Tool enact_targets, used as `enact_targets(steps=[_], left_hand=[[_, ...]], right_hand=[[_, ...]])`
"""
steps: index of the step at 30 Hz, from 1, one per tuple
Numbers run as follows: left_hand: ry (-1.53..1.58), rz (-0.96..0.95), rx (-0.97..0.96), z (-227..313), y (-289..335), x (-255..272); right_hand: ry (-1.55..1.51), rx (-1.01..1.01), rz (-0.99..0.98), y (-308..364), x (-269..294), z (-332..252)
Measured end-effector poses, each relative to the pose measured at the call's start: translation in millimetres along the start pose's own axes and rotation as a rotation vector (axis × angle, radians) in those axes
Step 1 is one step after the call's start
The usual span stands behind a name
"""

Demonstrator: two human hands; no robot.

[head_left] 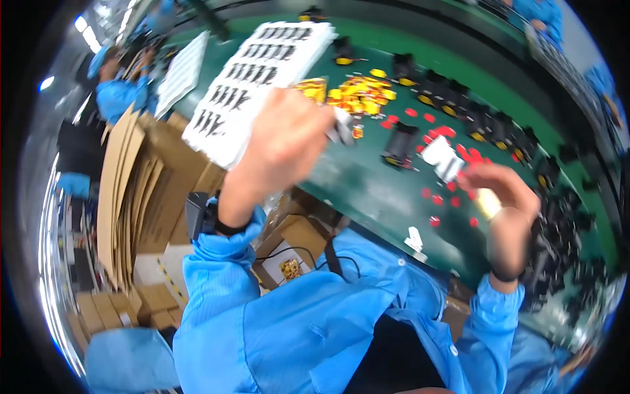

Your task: Assembling electronic components into plastic housings at a factory assembly line.

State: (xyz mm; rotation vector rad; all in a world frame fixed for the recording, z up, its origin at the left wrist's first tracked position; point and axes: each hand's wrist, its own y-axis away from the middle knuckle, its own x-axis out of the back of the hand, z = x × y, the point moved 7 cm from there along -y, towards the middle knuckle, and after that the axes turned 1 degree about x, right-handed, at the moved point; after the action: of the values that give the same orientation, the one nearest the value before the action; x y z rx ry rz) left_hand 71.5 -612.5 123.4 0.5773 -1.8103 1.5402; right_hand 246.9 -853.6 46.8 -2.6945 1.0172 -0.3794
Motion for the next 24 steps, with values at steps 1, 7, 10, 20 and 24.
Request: enact_targets(steps=[1, 7, 10, 20, 24], left_hand=[[0.068, 0.006, -0.099, 25, -10, -13], [0.33, 0.065, -0.406, 104, -56, -71], [0.502, 0.135, -0.33, 105, -67, -84], [0.745, 0.119, -0.122, 105, -63, -115], [0.69, 0.169, -0.119, 106, -59, -116]], right_hand=[[-0.042, 0.026, -0.063, -6, -14, -5], [-0.07, 0.184, -0.164, -7, -20, -12], [-0.042, 0.154, -0.134, -1, -5, -10], [-0.147, 0.202, 0.007, 3, 5, -3], [-0.18, 0.144, 0.063, 0, -1, -4]])
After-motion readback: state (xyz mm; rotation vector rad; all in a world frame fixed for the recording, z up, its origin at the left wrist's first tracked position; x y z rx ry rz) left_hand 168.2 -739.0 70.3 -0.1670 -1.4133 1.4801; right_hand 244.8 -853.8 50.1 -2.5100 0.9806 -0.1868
